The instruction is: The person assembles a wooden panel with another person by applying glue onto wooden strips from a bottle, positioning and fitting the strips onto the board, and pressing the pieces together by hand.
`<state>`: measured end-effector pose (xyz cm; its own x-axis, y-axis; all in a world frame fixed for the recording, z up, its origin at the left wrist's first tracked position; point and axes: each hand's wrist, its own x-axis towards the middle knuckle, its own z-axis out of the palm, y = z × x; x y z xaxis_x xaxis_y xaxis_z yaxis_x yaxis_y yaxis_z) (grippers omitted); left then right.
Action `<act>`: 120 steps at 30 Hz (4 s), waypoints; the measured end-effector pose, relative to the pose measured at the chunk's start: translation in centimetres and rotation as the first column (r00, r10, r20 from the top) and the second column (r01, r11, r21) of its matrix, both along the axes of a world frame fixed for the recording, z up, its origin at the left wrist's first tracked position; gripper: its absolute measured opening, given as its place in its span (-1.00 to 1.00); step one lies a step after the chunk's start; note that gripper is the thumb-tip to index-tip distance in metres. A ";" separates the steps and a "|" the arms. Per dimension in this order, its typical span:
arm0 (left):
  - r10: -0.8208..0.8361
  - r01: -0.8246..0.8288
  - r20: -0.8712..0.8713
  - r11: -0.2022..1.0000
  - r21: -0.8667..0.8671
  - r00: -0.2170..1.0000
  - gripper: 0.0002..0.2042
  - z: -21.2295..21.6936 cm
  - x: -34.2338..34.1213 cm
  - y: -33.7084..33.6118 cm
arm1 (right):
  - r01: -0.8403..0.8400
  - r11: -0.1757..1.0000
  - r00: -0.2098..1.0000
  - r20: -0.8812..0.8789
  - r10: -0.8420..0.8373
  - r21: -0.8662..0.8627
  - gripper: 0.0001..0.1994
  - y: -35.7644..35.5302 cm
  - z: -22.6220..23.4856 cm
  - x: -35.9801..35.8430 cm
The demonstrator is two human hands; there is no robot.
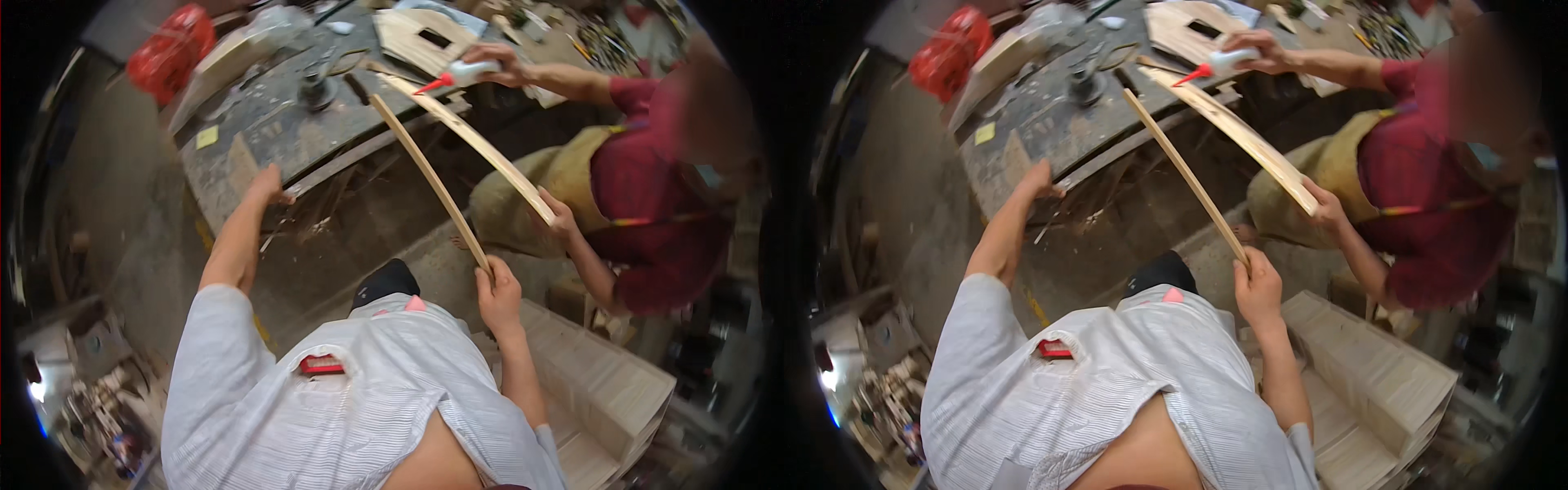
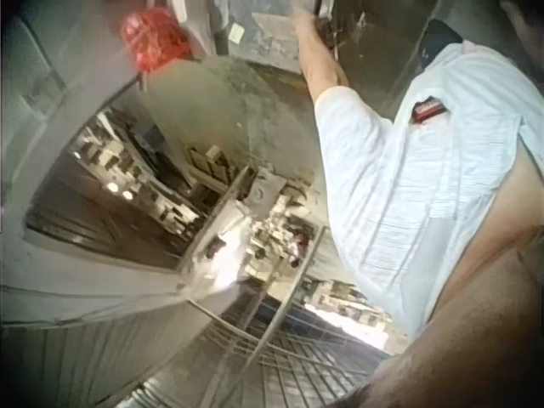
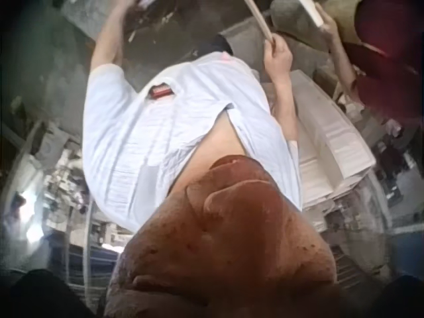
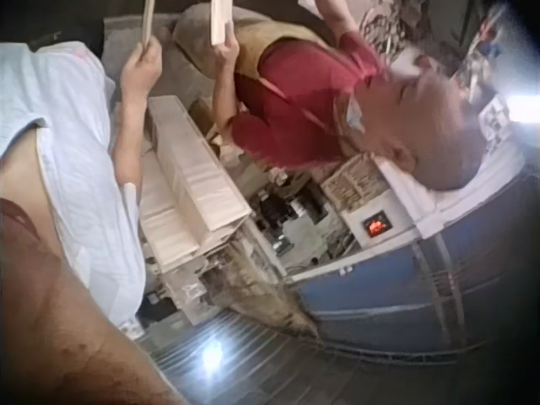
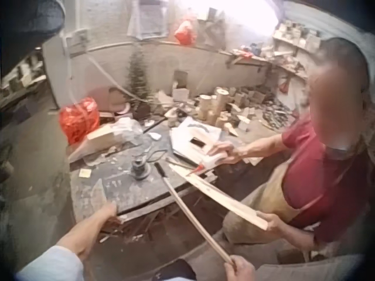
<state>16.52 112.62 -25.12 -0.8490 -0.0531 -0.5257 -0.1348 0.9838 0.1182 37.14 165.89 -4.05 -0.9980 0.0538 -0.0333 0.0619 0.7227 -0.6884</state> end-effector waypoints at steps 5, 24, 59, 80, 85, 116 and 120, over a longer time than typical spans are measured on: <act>0.049 -0.047 -0.033 0.996 0.071 0.998 -0.11 1.1 1.2 1.0 | -0.176 0.984 0.983 -0.052 0.176 0.000 -0.78 -1.8 -0.2 -3.0; 0.006 -0.004 -0.042 0.999 0.038 0.999 -0.01 2.3 1.4 0.9 | -0.042 0.980 0.998 0.046 0.052 -0.195 -0.75 -2.8 -1.3 2.8; -0.017 0.017 -0.026 1.000 0.010 1.000 -0.03 2.5 0.8 0.9 | -0.068 0.915 0.971 0.185 0.153 -0.397 -0.70 -2.3 -4.4 4.6; -0.002 0.002 0.008 1.000 0.016 1.000 -0.02 1.3 0.2 0.6 | 0.015 0.930 0.962 0.259 0.086 -0.367 -0.72 -3.5 -3.5 5.0; -0.014 0.013 0.007 0.998 0.054 1.000 -0.02 0.7 0.7 -0.2 | -0.033 0.926 0.967 0.223 0.125 -0.376 -0.74 -4.4 -3.6 5.0; -0.035 0.037 -0.059 0.998 0.046 0.998 -0.02 0.5 1.3 -0.8 | -0.042 0.947 0.987 0.132 0.089 -0.320 -0.77 -4.6 -3.1 6.1; -0.041 0.041 -0.005 0.998 0.043 0.999 -0.02 2.4 0.9 0.4 | -0.003 0.933 0.988 0.145 0.059 -0.360 -0.74 -4.3 -3.8 6.4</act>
<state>17.40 113.02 -22.70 -0.8522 0.0040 -0.5232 -0.0940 0.9825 0.1607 43.49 161.62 -7.84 -0.9806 -0.0204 -0.1950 0.1670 0.4336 -0.8855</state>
